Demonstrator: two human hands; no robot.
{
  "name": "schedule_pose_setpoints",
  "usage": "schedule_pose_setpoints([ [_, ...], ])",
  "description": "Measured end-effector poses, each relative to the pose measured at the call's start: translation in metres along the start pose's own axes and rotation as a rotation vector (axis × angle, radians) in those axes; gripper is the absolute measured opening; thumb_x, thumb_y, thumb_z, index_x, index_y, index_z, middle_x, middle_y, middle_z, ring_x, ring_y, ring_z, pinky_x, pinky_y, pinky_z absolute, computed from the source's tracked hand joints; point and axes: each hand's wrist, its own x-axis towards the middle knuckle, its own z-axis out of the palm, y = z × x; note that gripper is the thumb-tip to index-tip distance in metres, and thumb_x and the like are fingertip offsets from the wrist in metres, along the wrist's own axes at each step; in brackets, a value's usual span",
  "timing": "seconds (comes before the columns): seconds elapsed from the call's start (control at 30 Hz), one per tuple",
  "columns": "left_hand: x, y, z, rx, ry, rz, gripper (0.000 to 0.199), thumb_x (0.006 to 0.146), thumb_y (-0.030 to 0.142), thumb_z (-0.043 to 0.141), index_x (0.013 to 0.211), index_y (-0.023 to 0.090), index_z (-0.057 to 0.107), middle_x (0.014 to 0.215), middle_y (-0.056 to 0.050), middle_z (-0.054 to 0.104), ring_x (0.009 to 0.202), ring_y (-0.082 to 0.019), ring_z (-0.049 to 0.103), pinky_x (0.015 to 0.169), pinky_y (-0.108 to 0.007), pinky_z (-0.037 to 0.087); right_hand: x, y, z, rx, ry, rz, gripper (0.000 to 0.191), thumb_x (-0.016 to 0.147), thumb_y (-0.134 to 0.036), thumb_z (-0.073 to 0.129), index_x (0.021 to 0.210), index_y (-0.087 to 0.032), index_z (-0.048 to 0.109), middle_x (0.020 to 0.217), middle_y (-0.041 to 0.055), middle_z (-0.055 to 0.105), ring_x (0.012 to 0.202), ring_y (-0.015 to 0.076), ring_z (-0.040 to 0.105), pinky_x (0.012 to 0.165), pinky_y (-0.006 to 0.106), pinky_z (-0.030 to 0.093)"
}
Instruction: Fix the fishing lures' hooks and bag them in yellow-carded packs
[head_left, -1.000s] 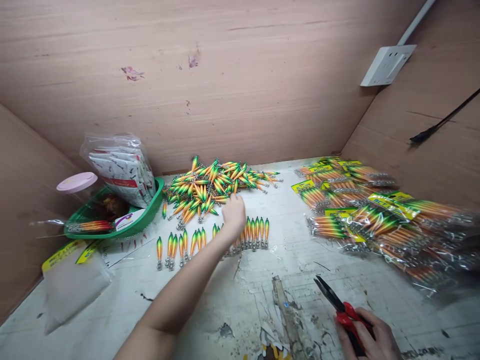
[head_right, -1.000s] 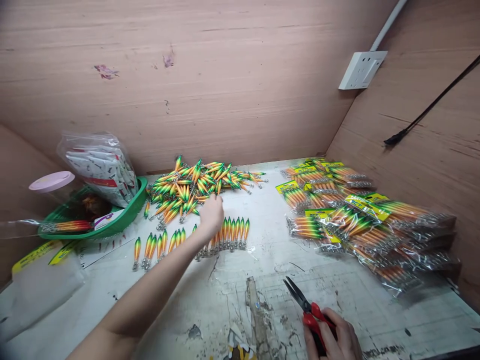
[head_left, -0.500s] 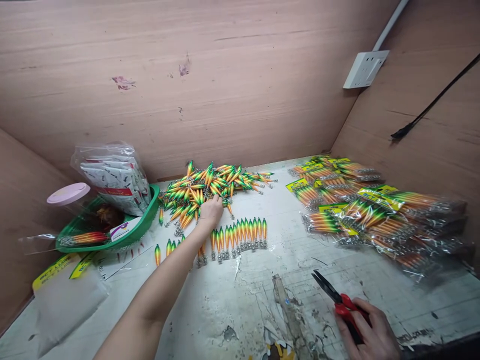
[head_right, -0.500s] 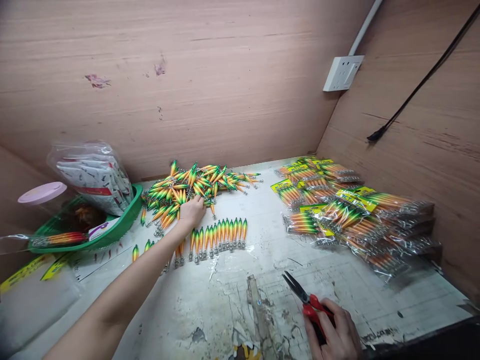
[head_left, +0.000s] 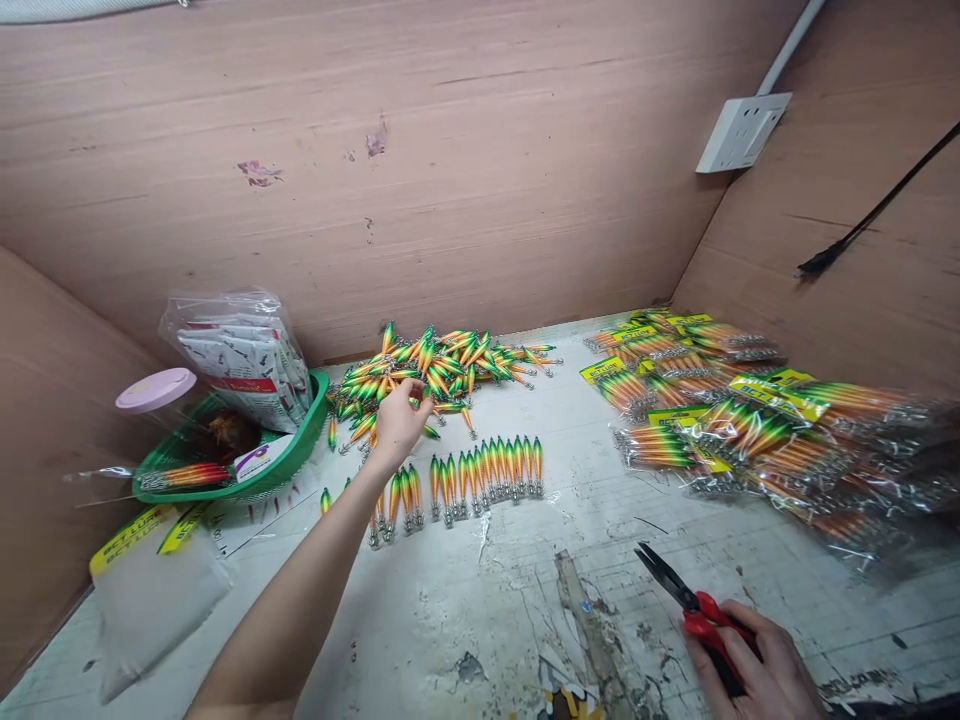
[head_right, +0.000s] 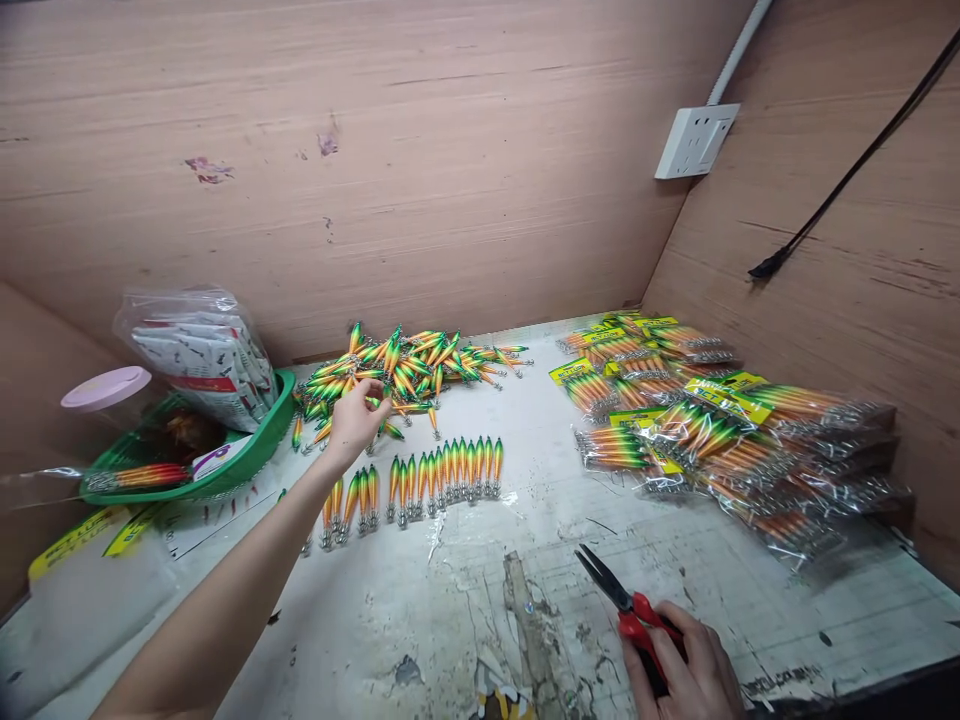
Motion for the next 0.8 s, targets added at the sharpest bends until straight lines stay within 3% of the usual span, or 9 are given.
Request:
schedule_pose_setpoints([
  [0.17,-0.013,0.013,-0.002,-0.308,-0.183,-0.142,0.020,0.067,0.034,0.059,0.077,0.019,0.050,0.068,0.000,0.058,0.066,-0.014,0.059,0.060,-0.025,0.044,-0.004,0.001,0.000,-0.010,-0.015,0.008,0.016,0.089,-0.030,0.056,0.083,-0.016,0.062,0.091,0.0098,0.058,0.077,0.0193,0.058,0.068,0.033,0.047],
  [0.33,-0.061,0.047,0.000,-0.563,-0.467,-0.189,0.041,0.066,0.038,0.067,0.101,0.018,0.056,0.078,-0.003,0.065,0.069,-0.013,0.060,0.067,-0.027,0.047,-0.003,-0.001,-0.001,-0.011,-0.027,0.018,0.014,0.088,-0.027,0.057,0.082,-0.015,0.062,0.091,0.0105,0.057,0.080,0.0206,0.057,0.069,0.034,0.047],
  [0.5,-0.095,0.074,0.001,-0.829,-0.678,-0.230,0.040,0.068,0.029,0.073,0.103,0.018,0.059,0.078,-0.002,0.067,0.067,-0.011,0.056,0.066,-0.024,0.043,-0.003,-0.001,-0.001,-0.001,-0.039,0.031,0.011,0.087,-0.026,0.058,0.084,-0.016,0.062,0.092,0.0105,0.058,0.082,0.0215,0.057,0.071,0.035,0.047],
  [0.8,-0.115,0.083,0.001,-0.869,-0.757,-0.245,0.029,0.067,0.032,0.076,0.087,0.017,0.060,0.065,0.004,0.054,0.058,-0.008,0.047,0.060,-0.023,0.037,-0.004,0.000,-0.002,0.006,-0.043,0.042,0.011,0.087,-0.027,0.058,0.086,-0.017,0.063,0.092,0.0103,0.058,0.080,0.0213,0.056,0.070,0.035,0.046],
])
